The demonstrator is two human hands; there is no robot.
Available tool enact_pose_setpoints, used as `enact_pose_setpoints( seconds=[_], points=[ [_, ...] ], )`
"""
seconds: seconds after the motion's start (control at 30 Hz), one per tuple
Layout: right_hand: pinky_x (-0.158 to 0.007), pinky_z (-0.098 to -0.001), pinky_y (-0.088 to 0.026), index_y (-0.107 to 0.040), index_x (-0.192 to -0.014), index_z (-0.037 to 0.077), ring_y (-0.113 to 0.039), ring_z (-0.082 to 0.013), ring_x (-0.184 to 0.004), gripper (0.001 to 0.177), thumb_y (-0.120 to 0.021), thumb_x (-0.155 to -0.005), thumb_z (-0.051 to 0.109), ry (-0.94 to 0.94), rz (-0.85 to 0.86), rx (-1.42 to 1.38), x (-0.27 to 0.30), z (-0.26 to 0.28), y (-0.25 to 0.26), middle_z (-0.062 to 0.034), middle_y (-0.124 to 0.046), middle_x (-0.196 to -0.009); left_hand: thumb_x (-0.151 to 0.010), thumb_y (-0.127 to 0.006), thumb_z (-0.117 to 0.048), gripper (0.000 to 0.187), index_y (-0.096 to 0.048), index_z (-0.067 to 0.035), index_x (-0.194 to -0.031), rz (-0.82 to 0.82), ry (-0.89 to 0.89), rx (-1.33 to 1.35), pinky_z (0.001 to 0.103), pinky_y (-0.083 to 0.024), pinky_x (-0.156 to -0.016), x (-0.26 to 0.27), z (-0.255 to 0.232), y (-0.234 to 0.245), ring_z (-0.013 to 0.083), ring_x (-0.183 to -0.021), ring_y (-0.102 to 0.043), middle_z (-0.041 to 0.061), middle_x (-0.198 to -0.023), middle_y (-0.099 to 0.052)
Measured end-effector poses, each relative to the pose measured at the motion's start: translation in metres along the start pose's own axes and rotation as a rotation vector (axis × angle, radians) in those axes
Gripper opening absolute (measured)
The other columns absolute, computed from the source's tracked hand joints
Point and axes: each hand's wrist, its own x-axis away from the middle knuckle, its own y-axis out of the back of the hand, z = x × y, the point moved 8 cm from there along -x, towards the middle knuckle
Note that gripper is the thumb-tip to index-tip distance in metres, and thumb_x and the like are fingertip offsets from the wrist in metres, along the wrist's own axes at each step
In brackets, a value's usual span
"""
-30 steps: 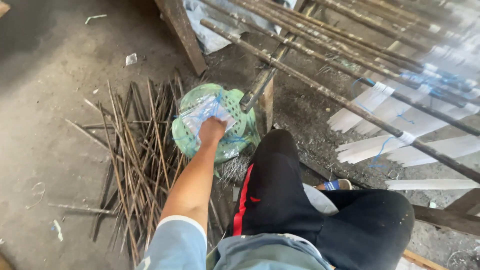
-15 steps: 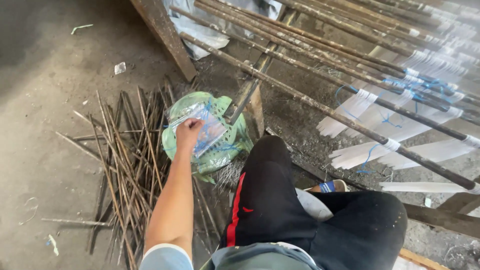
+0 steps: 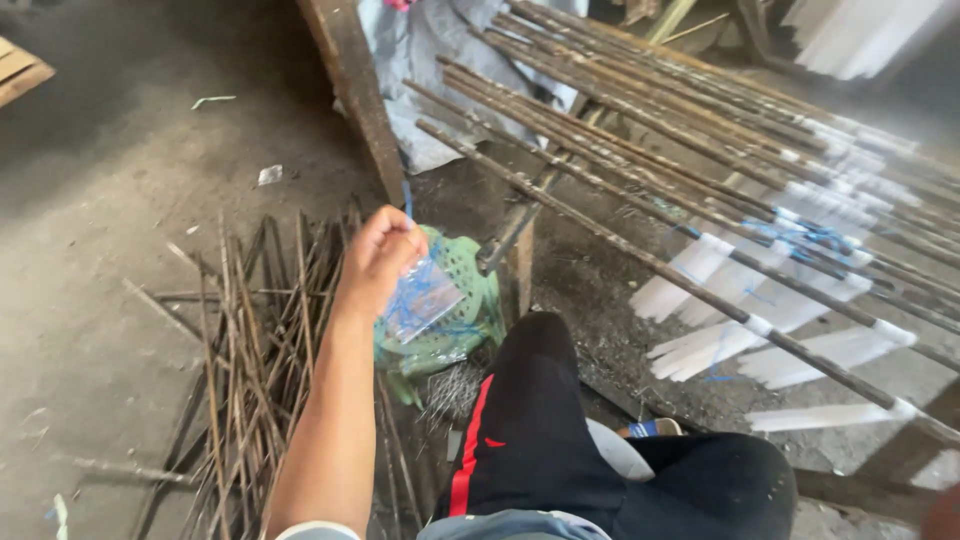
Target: Tying white wicks onto wooden sticks arranged on a wooden frame for candle making.
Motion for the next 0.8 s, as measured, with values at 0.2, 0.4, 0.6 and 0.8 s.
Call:
enact_pose_setpoints(
  seconds=[0.2, 0.4, 0.6, 0.8],
  points=[
    [-0.086, -0.0260, -0.038, -0.057, -0.091, 0.001, -0.052, -0.0172, -0.092, 0.013, -0.048, -0.087, 0.011, -0.160, -0.082, -0.217, 0.022, 0.224, -0.043, -0.0087, -0.057, -0.093, -0.079, -0.051, -0.013, 0.012, -0.040, -0.012, -0.073, 0.301, 0.121, 0.640, 0.019, -0.016, -0.041, 0.026, -0.018, -0.130, 0.0060, -0.045, -0.024, 0.000, -0.057, -0.034],
    [-0.081, -0.0248, -0.042, -0.044, -0.114, 0.001, -0.052, -0.0151, -0.097, 0.038, -0.048, -0.083, 0.023, -0.186, 0.112, -0.598, 0.033, 0.237, -0.082, -0.0090, -0.052, -0.113, -0.079, -0.048, -0.015, 0.017, -0.037, -0.014, -0.067, 0.492, 0.352, 1.109, 0.021, -0.013, -0.039, 0.065, -0.036, -0.218, 0.0058, -0.039, -0.014, -0.005, -0.050, -0.025],
    [-0.087, -0.0286, -0.038, -0.042, -0.116, 0.002, -0.047, -0.0152, -0.105, 0.050, -0.052, -0.080, 0.035, -0.131, 0.342, -0.553, 0.037, 0.242, -0.104, -0.0064, -0.050, -0.113, -0.081, -0.049, -0.017, 0.011, -0.042, -0.015, -0.073, 0.574, 0.445, 1.290, 0.021, -0.014, -0.039, 0.090, -0.047, -0.252, 0.0052, -0.039, -0.015, -0.007, -0.051, -0.024],
    [-0.065, -0.0210, -0.043, -0.060, -0.087, 0.002, -0.054, -0.0092, -0.067, 0.020, -0.053, -0.083, 0.020, -0.409, 0.269, -0.832, 0.068, 0.194, -0.120, -0.0035, -0.059, -0.071, -0.082, -0.049, -0.018, 0.013, -0.040, -0.015, -0.073, 0.470, 0.367, 1.249, 0.021, -0.015, -0.040, 0.076, -0.048, -0.234, 0.0049, -0.039, -0.015, -0.007, -0.051, -0.025]
  ],
)
